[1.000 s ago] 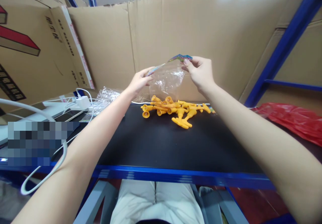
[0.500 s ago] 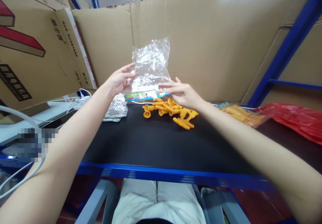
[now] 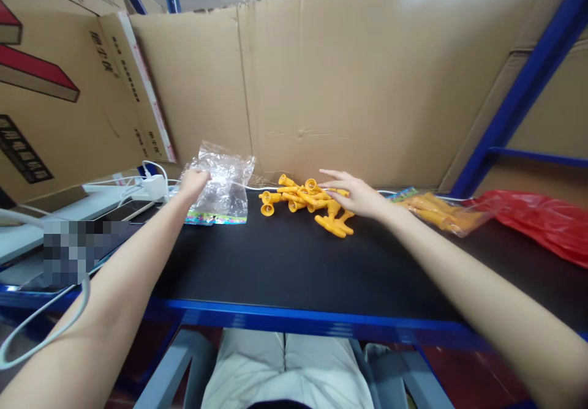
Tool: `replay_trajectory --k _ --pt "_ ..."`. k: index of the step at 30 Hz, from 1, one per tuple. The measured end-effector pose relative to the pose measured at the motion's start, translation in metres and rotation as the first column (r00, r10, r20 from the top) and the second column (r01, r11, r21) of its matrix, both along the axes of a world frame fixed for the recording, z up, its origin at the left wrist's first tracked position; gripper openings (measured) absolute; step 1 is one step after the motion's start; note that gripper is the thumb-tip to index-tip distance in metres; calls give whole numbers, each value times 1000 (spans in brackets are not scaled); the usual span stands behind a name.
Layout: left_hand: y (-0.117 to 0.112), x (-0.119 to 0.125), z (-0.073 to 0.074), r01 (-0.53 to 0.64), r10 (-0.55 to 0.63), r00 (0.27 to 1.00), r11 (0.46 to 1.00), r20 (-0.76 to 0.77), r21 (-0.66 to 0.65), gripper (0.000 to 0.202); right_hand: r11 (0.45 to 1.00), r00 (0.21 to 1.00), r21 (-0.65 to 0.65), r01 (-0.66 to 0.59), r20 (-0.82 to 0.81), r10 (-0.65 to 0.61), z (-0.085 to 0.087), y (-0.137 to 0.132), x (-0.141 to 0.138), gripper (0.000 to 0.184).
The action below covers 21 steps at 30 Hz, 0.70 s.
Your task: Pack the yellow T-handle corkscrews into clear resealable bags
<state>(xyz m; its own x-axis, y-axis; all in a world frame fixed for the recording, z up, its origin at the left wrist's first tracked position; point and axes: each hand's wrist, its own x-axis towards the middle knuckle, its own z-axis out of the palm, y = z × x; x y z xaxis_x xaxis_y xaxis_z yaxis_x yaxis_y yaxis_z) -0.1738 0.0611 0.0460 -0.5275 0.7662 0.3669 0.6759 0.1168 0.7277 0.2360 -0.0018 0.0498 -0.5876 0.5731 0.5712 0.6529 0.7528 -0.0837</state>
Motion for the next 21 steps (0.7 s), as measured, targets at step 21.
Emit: replay_trajectory --k 21 --pt "15 -26 -50 -30 -50 911 982 -410 -186 54 820 813 38 572 -159 -560 -14 25 85 35"
